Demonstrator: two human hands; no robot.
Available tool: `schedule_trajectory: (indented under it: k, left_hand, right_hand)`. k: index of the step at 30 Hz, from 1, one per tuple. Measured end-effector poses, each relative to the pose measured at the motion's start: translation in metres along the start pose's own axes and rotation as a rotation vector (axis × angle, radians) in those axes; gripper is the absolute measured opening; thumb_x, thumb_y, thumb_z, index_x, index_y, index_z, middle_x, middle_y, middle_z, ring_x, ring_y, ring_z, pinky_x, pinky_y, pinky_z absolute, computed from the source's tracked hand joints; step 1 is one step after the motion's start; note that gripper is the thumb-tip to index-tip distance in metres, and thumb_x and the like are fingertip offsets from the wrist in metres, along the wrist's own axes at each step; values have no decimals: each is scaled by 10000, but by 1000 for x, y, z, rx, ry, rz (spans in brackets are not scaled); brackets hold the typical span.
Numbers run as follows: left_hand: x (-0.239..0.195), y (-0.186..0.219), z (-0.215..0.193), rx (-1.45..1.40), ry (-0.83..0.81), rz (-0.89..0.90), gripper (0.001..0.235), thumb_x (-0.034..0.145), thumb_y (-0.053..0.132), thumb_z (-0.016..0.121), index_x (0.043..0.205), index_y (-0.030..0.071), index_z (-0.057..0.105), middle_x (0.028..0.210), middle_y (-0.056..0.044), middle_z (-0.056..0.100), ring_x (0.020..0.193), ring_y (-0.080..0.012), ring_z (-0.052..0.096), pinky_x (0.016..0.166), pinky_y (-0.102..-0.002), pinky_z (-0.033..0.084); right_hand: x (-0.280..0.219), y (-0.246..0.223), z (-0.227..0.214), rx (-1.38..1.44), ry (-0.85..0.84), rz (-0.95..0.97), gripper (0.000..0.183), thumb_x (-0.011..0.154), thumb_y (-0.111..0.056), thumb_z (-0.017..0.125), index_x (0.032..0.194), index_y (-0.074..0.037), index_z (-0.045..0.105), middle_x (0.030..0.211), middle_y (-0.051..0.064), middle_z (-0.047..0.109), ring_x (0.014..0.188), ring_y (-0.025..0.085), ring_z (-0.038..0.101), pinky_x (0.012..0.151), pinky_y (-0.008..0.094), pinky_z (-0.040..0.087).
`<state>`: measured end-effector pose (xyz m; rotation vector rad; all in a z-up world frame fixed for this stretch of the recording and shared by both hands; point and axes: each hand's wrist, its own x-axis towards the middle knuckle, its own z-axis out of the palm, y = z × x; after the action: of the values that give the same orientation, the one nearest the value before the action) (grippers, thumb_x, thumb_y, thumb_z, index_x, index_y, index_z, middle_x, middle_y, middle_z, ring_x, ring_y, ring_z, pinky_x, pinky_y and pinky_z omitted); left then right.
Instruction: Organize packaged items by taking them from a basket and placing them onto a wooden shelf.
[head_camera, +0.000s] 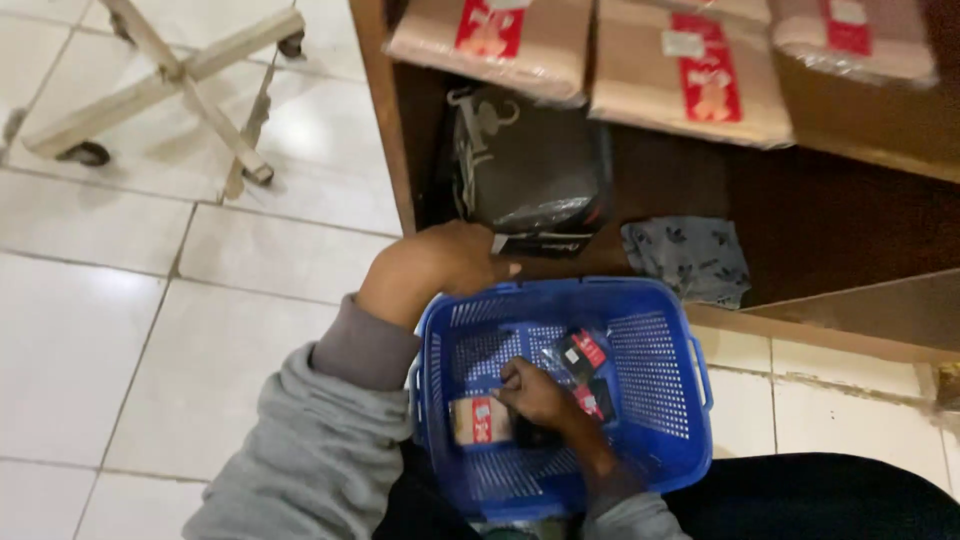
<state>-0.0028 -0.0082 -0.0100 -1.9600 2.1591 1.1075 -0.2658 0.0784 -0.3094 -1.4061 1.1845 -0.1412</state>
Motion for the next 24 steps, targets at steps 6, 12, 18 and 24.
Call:
schedule_trajectory:
  k: [6, 12, 18, 24]
  left_hand:
    - [3, 6, -4, -4, -36, -15, 613, 943, 556, 603, 1157, -7, 720, 1197, -251, 704, 1142, -411, 669, 989, -470, 523]
    - [-1, 6, -9, 27, -36, -37, 610, 962, 556, 588, 1168, -3, 717, 1195, -235, 706, 1143, -405, 662, 982, -474, 518]
    - [-2, 1, -7, 27, -7, -49, 599, 953, 553, 597, 1181, 11, 712, 1213, -231, 696, 1147, -411, 656, 978, -485, 521]
    - [-8, 1, -10, 44, 4, -48, 605, 955, 564, 591, 1188, 19, 713, 1227, -232, 687, 1158, -409, 652, 987, -480, 518]
  right_hand:
    - [-18, 26, 30, -313, 62, -123, 288, 843, -123, 742, 1094, -19, 649, 937, 153, 720, 901, 306, 691, 777, 403, 558]
    - [-57, -31, 42, -528, 168, -432, 507, 801, -70, 678, 1307, -91, 642, 1239, 241, 608, 1056, 455, 638, 888, 504, 535]
    - [-65, -71, 41, -720, 25, -266, 516, 820, -257, 772, 1284, -102, 611, 1207, 207, 573, 1083, 460, 614, 892, 546, 524]
    - [-63, -70, 44, -915, -2, -386, 594, 722, -391, 834, 1182, -79, 624, 1137, 202, 590, 1078, 423, 561, 890, 533, 497]
